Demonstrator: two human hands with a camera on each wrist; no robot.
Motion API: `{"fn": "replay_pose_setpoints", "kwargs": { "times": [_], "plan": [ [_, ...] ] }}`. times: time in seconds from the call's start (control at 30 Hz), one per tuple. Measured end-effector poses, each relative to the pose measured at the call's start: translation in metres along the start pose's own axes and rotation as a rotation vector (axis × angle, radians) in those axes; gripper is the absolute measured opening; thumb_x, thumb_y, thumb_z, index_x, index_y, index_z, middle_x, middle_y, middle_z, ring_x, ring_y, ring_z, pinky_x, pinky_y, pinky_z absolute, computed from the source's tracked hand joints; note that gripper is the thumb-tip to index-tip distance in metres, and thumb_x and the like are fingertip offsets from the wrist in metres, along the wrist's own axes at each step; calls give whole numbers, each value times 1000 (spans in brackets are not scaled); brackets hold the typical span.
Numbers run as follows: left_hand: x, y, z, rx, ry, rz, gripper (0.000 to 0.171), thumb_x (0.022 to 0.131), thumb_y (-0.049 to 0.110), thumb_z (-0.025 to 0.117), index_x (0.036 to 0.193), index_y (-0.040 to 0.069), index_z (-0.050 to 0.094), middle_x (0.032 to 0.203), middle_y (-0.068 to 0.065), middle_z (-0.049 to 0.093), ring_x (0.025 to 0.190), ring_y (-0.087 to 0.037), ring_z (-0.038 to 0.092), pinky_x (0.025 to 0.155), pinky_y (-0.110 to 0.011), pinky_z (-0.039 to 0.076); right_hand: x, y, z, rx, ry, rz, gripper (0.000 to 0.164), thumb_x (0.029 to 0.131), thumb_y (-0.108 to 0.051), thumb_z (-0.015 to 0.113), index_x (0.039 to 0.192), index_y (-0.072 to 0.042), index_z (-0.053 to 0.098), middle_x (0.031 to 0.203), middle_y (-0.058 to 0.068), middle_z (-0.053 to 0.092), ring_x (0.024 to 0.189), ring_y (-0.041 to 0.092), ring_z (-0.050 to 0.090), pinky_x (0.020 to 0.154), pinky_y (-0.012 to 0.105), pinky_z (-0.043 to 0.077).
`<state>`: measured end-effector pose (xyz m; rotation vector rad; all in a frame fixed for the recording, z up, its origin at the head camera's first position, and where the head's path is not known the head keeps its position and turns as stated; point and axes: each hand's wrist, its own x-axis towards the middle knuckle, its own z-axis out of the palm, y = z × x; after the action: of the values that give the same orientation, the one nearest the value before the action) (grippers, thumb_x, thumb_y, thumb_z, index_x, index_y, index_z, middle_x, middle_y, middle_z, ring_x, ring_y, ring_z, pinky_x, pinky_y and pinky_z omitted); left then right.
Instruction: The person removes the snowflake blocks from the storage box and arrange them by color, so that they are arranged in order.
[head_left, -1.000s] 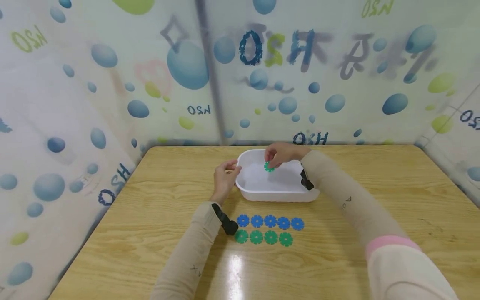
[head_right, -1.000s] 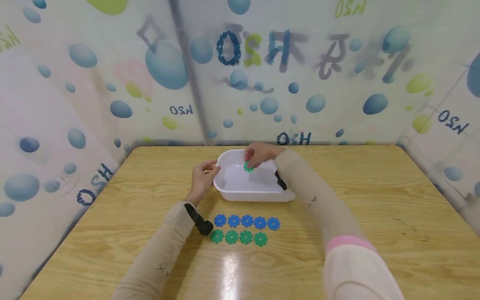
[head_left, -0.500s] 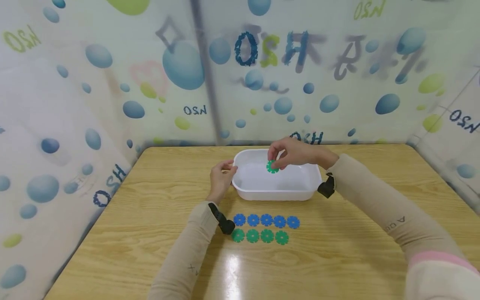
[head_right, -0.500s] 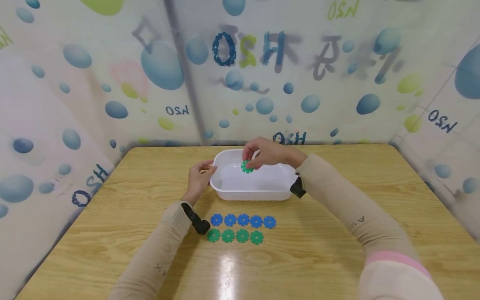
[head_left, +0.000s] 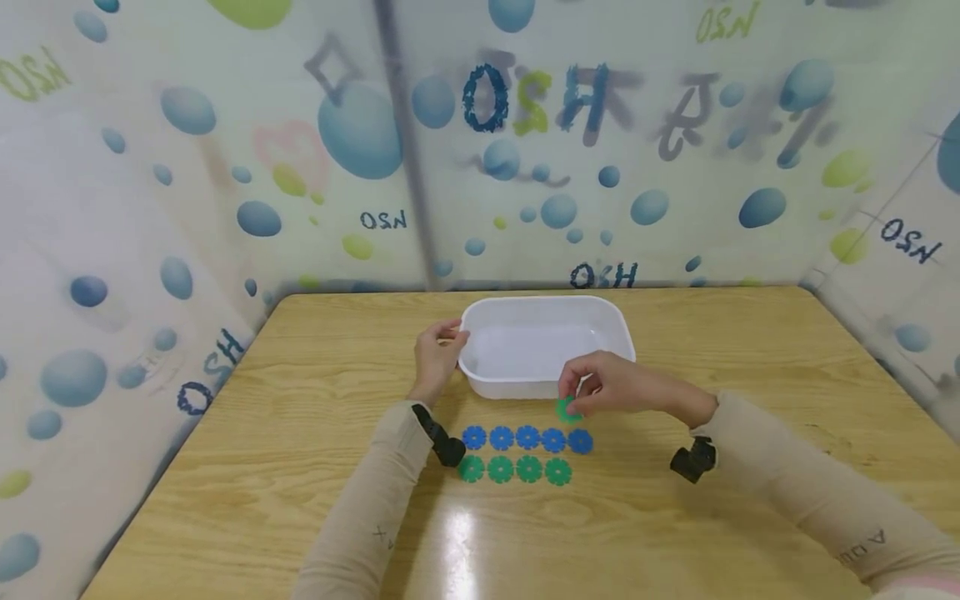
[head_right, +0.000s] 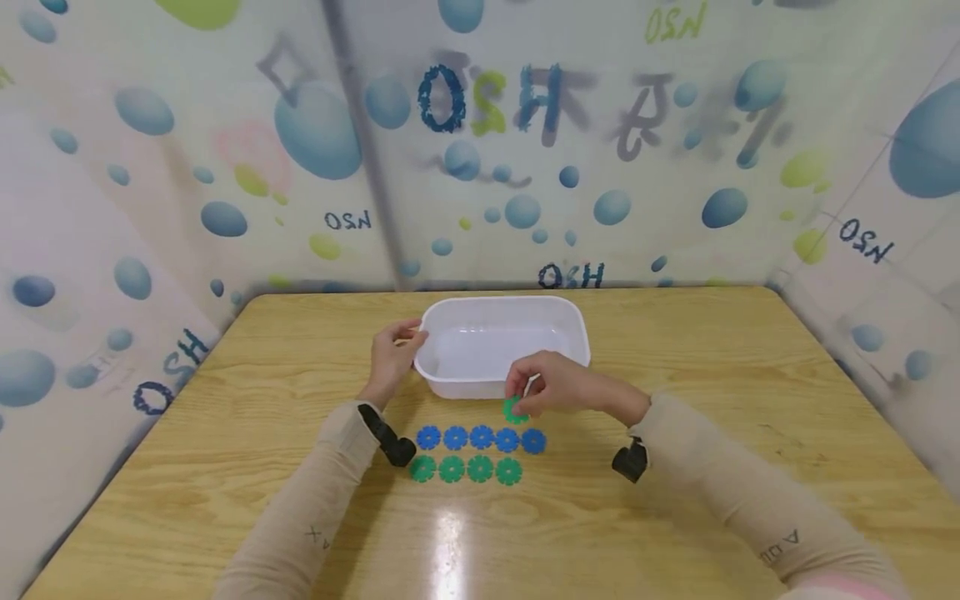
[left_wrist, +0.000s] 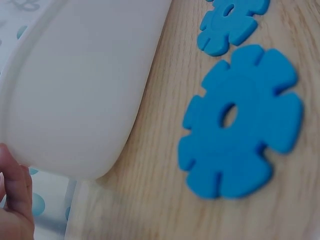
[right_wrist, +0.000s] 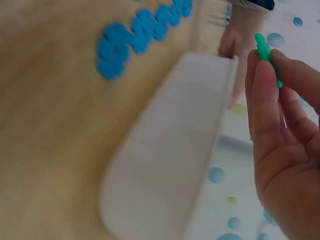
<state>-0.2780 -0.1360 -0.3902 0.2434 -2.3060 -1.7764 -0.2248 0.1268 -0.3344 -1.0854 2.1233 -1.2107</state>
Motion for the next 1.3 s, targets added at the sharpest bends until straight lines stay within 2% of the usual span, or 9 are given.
{"fn": "replay_pose_setpoints", "kwargs": {
  "times": [0.1, 0.27, 0.33, 0.5, 0.77, 1.0, 1.3],
  "plan": [
    [2, 1, -1, 5, 1, -11, 26, 81, 13, 64, 105, 5, 63, 87, -10, 55, 64, -17, 55, 46, -29, 49, -10, 13, 12, 2, 16, -6, 8, 81, -3, 61, 87, 0, 56, 81, 6, 57, 69, 23, 60, 60, 29, 52],
    [5, 3, -1, 11, -3, -10, 26, 81, 14, 63, 106, 6, 62, 87, -9, 54, 65, -18, 55, 49, -31, 50, -23, 28, 24, 28, 42, 64, 12, 81, -4, 62, 89, 3, 56, 79, 5, 58, 68, 18, 58, 58, 30, 52],
    [6, 3, -2, 10, -2, -2, 26, 81, 13, 63, 106, 5, 62, 87, -10, 54, 64, -18, 55, 49, -30, 50, -26, 31, 27, 33, 47, 94, 12, 81, -4, 62, 89, 3, 57, 77, 4, 58, 67, 16, 56, 58, 28, 51],
    [7, 5, -3, 10, 1, -5, 26, 81, 13, 63, 106, 5, 62, 87, -10, 54, 69, -24, 56, 47, -28, 49, -29, 37, 35, -5, 45, 98, 10, 79, -2, 63, 87, 0, 58, 75, 1, 56, 67, 9, 52, 60, 22, 48],
    [7, 5, -3, 14, -6, -26, 26, 81, 14, 63, 106, 6, 61, 89, -9, 54, 69, -23, 56, 50, -29, 50, -30, 39, 43, -118, 77, 34, 10, 75, -1, 67, 82, -2, 59, 74, -2, 56, 66, 6, 52, 59, 23, 49],
    [5, 3, -1, 23, -18, -29, 26, 82, 14, 63, 107, 6, 61, 90, -10, 53, 66, -17, 53, 51, -29, 51, -32, 40, 48, -186, 94, 38, 9, 75, -4, 68, 82, -4, 62, 78, 0, 60, 68, 6, 54, 61, 22, 49],
    [2, -1, 0, 22, -22, -26, 27, 82, 15, 63, 107, 6, 61, 90, -9, 53, 71, -22, 56, 49, -28, 50, -33, 40, 53, -241, 110, -7, 9, 73, -5, 70, 80, -4, 64, 78, 0, 61, 66, 5, 55, 59, 21, 50]
  ]
}}
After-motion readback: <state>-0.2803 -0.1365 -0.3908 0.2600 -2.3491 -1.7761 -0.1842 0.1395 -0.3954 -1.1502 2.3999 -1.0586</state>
